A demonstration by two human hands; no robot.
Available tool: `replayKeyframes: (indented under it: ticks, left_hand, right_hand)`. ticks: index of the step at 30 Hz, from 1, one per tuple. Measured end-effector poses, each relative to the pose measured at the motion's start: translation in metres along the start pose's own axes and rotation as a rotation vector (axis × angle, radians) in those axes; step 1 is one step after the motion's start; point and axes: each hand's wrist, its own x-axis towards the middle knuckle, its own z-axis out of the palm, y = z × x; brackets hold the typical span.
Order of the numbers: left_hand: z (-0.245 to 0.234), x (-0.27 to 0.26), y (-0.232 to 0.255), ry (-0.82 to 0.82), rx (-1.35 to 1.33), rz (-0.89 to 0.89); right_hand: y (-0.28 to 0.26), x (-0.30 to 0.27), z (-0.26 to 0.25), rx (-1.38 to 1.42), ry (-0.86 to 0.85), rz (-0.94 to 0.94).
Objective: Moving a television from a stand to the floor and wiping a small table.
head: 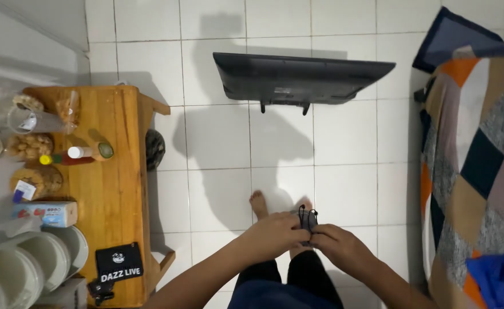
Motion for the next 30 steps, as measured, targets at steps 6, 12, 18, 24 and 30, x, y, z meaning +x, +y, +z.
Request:
replayKeyframes:
  ticks: [6, 12, 18, 24, 30]
  left_hand:
    - [-0.002, 0.036, -0.051, -0.155, 0.144, -0.059]
    - [0.024, 0.048, -0.155, -0.238, 0.153, -0.264]
    - [0.09, 0.054, -0.307, -0.29, 0.194, -0.488]
    - [0.154, 0.053, -0.451, -0.209, 0.159, -0.695]
    - [0.191, 0.007, -0.584, -0.122, -0.076, -0.776]
  right_hand:
    - [0.057, 0.06, -0.02, 0.111, -0.351, -0.026]
    - [0.199, 0.102, 0.027, -0.005, -0.573, -0.094]
    - [0.375, 0.131, 0.117, -0.113, -0.627, -0.278]
    - [0.503, 0.176, 0.235, -0.196, -0.418, -0.322]
    - [0.589, 0.206, 0.334, 0.032, -0.589, -0.271]
